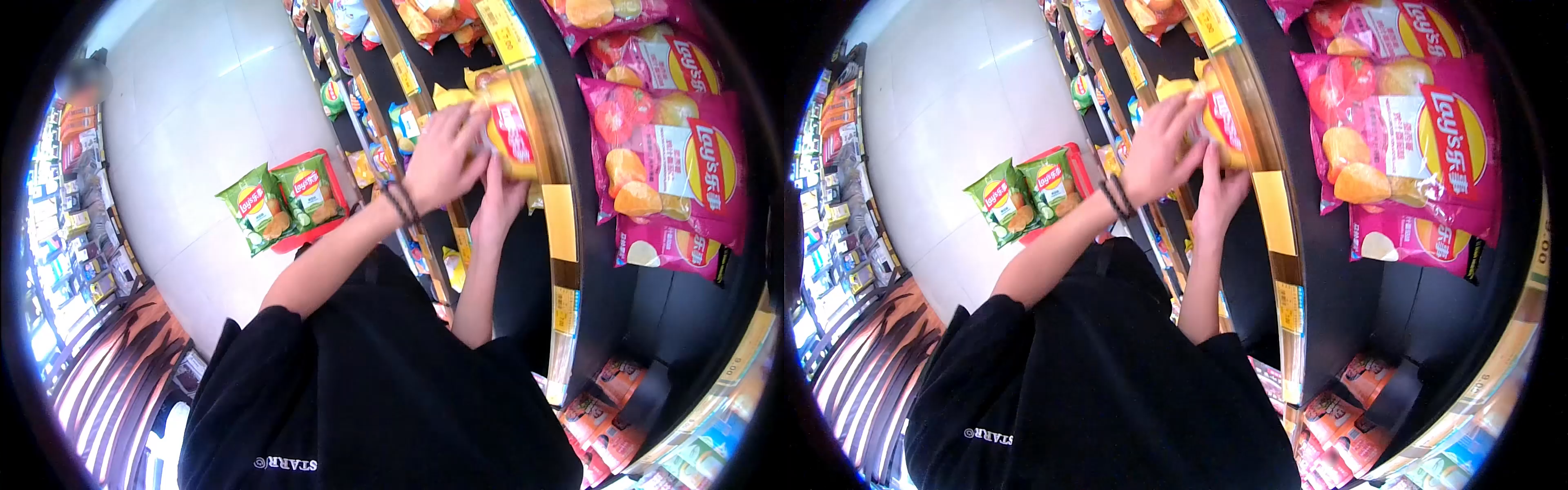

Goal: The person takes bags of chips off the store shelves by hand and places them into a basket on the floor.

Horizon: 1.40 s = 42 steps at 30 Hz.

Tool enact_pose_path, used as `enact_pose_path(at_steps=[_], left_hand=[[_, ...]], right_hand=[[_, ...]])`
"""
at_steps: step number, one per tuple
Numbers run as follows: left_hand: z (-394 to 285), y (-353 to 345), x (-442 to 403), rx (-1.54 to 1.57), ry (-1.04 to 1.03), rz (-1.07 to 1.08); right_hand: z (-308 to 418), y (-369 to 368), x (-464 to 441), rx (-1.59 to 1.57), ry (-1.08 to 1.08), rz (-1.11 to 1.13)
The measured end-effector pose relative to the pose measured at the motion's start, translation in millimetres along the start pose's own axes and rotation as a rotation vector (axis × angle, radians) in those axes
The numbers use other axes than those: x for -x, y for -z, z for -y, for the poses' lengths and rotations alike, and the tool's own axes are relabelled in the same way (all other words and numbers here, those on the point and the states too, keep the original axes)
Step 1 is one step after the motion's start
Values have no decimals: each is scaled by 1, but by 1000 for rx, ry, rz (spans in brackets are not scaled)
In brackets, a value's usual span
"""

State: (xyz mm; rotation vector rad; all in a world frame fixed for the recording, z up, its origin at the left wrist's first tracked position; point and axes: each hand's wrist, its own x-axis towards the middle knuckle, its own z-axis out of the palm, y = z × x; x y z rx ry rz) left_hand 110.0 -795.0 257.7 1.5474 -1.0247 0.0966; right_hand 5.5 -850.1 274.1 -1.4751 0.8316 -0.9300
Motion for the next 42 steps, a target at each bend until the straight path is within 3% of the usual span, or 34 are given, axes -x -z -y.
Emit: enact_pose_path(at_steps=[3, 7, 10, 13, 18, 24, 31, 33, 34, 37, 42], left_hand=[[-29, 11, 21, -7, 14, 77], [-52, -1, 44, 50, 1, 201], [-64, -21, 51, 121, -42, 290], [-70, -45, 51, 165, -78, 340], [-47, -83, 44, -72, -143, 412], [-30, -77, 38, -92, -157, 499], [-8, -70, -20, -137, -68, 158], [7, -73, -42, -320, -33, 222], [19, -79, -50, -310, -48, 145], [38, -85, -61, -320, 59, 239], [45, -72, -62, -297, 64, 253]], right_hand=[[9, 7, 21, -125, -17, -159], [20, 39, 41, -82, -147, -279], [20, 71, 45, -67, -127, -362], [16, 96, 39, -42, -139, -400], [-12, 115, 7, -37, -164, -395], [-23, 113, 1, 118, -114, -409], [-38, 157, -27, 25, -35, -482], [-42, 158, -37, -1, -31, -469], [-43, 157, -40, -10, -29, -462], [-46, 154, -45, -24, -23, -447], [-48, 146, -50, -49, -19, -429]])
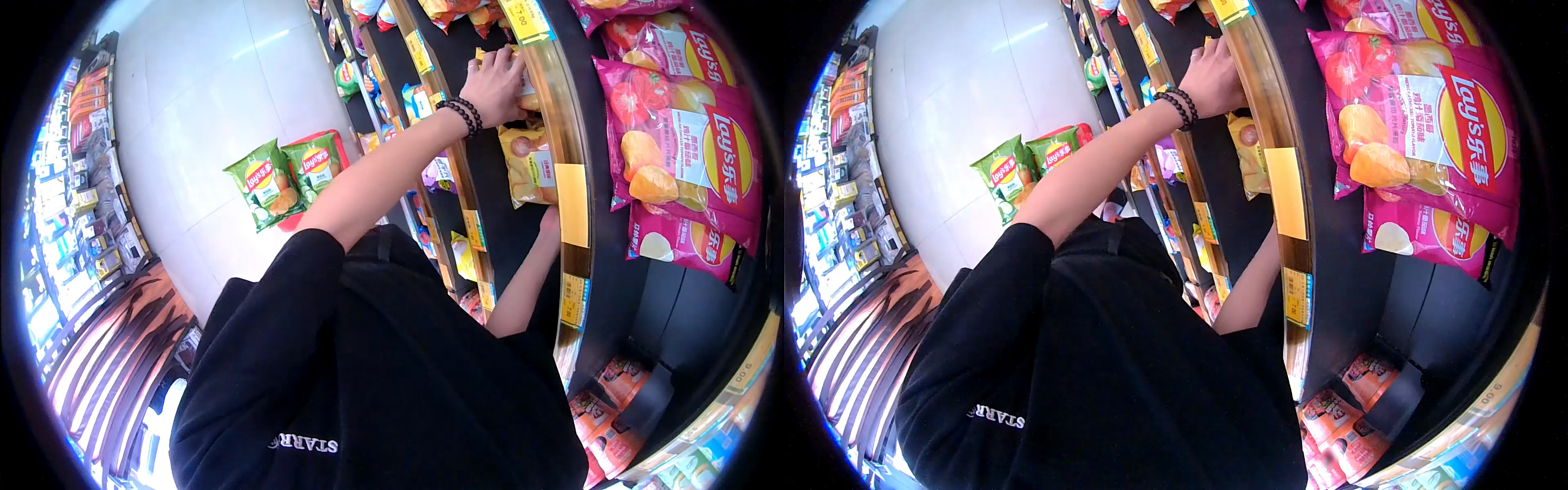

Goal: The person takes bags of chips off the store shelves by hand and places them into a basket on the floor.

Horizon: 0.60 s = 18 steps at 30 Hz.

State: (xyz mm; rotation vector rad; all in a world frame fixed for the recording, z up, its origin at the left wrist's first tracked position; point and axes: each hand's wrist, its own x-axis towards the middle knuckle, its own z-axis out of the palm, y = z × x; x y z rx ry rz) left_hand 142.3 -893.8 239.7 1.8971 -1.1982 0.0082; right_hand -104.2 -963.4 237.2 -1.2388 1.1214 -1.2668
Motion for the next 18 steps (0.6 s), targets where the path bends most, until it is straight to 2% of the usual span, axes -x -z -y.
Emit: enact_pose_path(at_steps=[4, 13, 18], left_hand=[[0, 20, 4, -130, 10, -33], [21, 35, -5, -140, -9, -107], [31, 34, -2, -51, -24, -12]], right_hand=[[-1, -10, 1, -20, -12, 34], [-6, -33, 0, -76, -82, 119], [3, -42, 9, -77, -100, 141]])
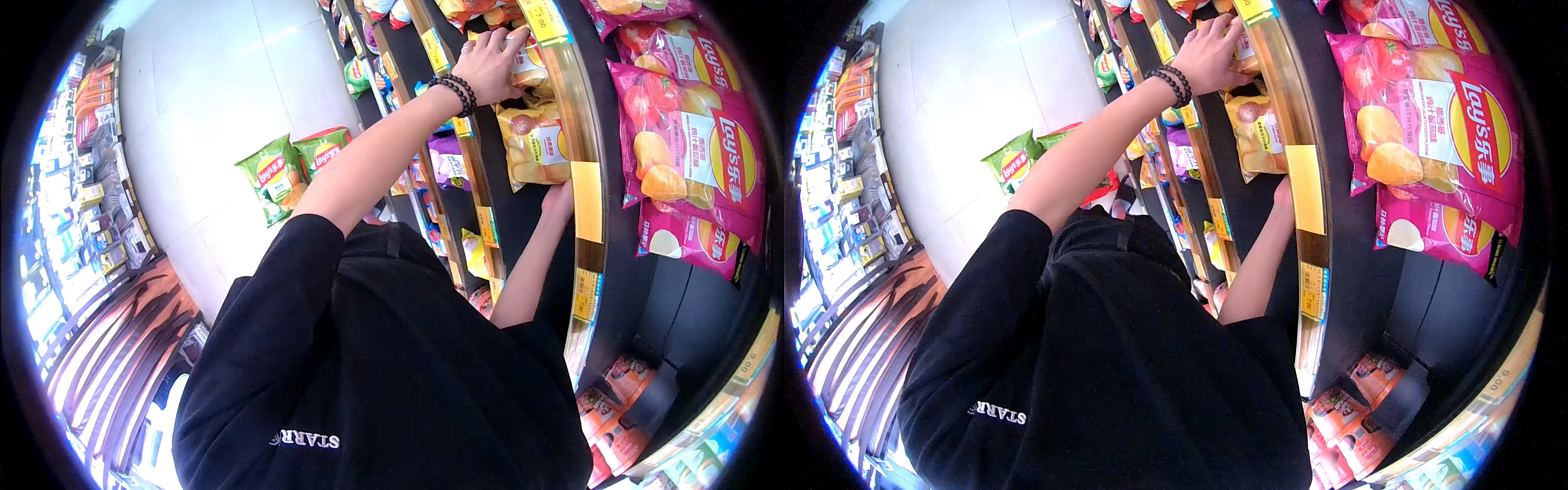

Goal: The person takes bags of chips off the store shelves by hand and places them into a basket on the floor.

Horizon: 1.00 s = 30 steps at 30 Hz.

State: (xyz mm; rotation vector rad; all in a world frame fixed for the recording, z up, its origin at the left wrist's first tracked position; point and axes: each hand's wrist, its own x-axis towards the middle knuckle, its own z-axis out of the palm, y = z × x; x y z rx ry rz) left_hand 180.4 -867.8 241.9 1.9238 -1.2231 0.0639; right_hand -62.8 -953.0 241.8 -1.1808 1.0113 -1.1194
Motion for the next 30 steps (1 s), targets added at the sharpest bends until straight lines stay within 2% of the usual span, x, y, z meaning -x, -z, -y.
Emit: enact_pose_path(at_steps=[3, 4, 6, 9, 11, 13, 18, 21, 22, 25, 29, 30], left_hand=[[3, -7, 7, -47, -54, -59], [3, -8, 11, 35, -33, -50], [-4, -5, 22, 0, 18, -96], [-28, 5, 52, 81, 55, -172], [-36, -2, 77, 255, -31, -137], [-56, -4, 101, 282, -99, -62], [-77, -8, 135, 214, -93, 68], [-77, -6, 142, 201, -98, 100], [-76, -4, 144, 187, -110, 123], [-72, 3, 145, 220, -123, 137], [-65, 28, 163, 394, -115, 120], [-58, 40, 171, 458, -85, 132]], right_hand=[[8, -7, 22, 65, 32, -4], [7, -6, 28, 97, 54, -5], [8, -8, 39, 28, 20, -40], [7, -16, 56, 154, 61, -42], [5, -15, 60, 144, 88, -27], [1, -15, 59, 129, 131, -22], [8, -18, 55, 90, 113, 44], [12, -8, 47, -112, -86, 89], [6, -1, 41, -295, -104, 178], [-11, 15, 23, -420, -234, 242], [-23, 35, -2, -76, -275, 240], [-24, 39, -9, -118, -262, 279]])
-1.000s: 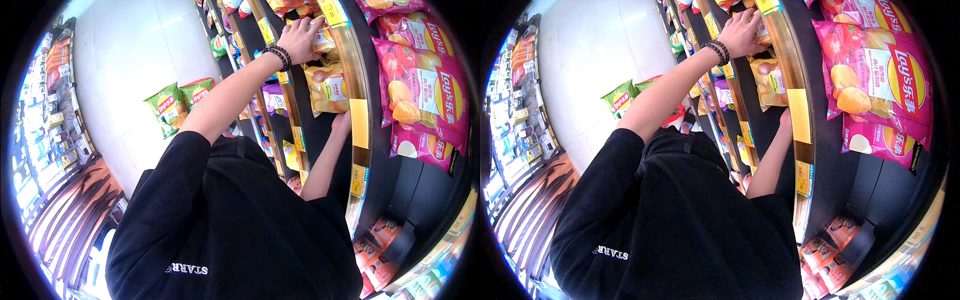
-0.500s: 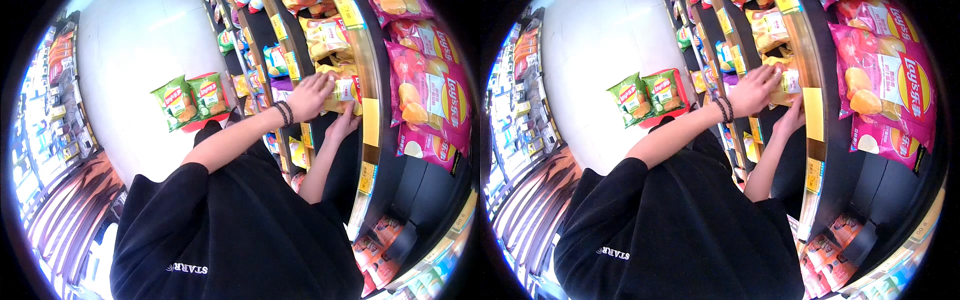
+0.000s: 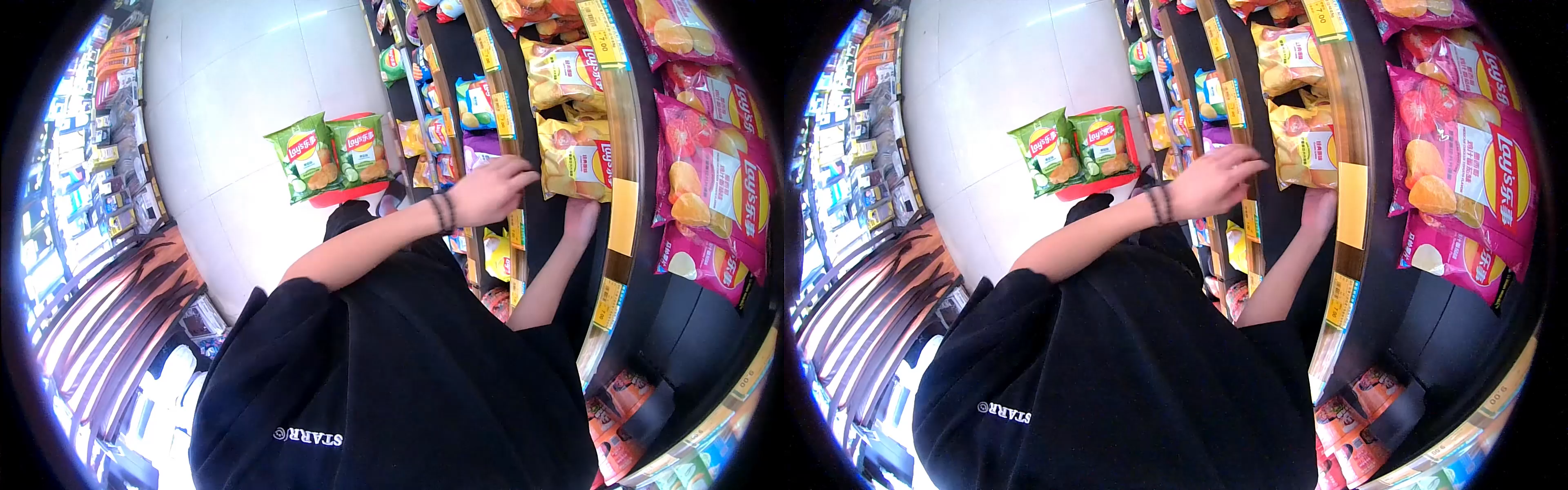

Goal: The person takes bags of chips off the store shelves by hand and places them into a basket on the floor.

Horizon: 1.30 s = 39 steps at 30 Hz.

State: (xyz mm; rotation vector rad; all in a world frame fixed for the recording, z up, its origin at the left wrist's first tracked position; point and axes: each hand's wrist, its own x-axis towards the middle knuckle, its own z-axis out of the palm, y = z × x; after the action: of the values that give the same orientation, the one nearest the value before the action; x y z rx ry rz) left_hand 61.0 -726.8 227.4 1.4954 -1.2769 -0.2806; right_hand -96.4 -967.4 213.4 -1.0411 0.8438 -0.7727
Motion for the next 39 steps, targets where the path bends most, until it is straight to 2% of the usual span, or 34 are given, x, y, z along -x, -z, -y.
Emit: enact_pose_path(at_steps=[4, 5, 6, 7, 9, 11, 14, 16, 17, 18, 21, 22, 23, 25, 26, 28, 29, 30, 31, 32, 33, 34, 35, 38, 39], left_hand=[[40, 47, 70, 13, 260, -5], [54, 59, 95, 23, 450, -4], [68, 75, 119, -34, 510, -47], [91, 83, 151, -99, 562, -111], [120, 111, 206, -203, 807, -169], [138, 131, 257, -495, 821, -299], [178, 146, 323, -601, 1015, -453], [193, 152, 338, -415, 1185, -534], [202, 153, 342, -318, 1248, -586], [217, 150, 351, -269, 1283, -630], [251, 129, 369, -47, 1401, -799], [251, 126, 366, -41, 1422, -806], [248, 122, 360, -38, 1444, -814], [240, 119, 358, -34, 1349, -778], [243, 115, 365, 12, 1274, -782], [242, 118, 383, 12, 1278, -784], [244, 112, 384, 45, 1266, -786], [240, 113, 384, 88, 1285, -742], [230, 119, 385, 128, 1307, -697], [223, 120, 382, 170, 1294, -740], [216, 121, 379, 199, 1284, -781], [212, 123, 373, 247, 1289, -789], [208, 126, 369, 287, 1296, -795], [203, 126, 366, 310, 1276, -786], [203, 126, 364, 301, 1258, -780]], right_hand=[[4, -14, 8, 23, 55, -82], [-2, -11, 9, -2, 83, -83], [-6, -10, 10, -27, 110, -82], [-5, -16, 18, 14, 142, -204], [2, -39, 47, 94, 207, -440], [11, -63, 71, 288, 358, -658], [7, -93, 103, 353, 488, -447], [-13, -129, 118, 401, 476, -281], [-29, -147, 124, 516, 410, -95], [-47, -167, 128, 846, 482, 91], [-145, -200, 131, 711, -206, 771], [-205, -193, 135, 696, -281, 907], [-224, -209, 152, 769, -393, 957], [-282, -229, 175, 758, -543, 994], [-309, -238, 181, 878, -553, 984], [-355, -248, 189, 1039, -283, 1003], [-380, -249, 183, 1000, -295, 1035], [-384, -257, 186, 1121, -337, 865], [-402, -263, 184, 987, -497, 651], [-437, -255, 174, 753, -606, 603], [-429, -268, 176, 939, -517, 571], [-410, -280, 170, 999, -641, 688], [-403, -289, 167, 1051, -621, 766], [-418, -289, 160, 1027, -590, 755], [-391, -299, 162, 985, -597, 749]])
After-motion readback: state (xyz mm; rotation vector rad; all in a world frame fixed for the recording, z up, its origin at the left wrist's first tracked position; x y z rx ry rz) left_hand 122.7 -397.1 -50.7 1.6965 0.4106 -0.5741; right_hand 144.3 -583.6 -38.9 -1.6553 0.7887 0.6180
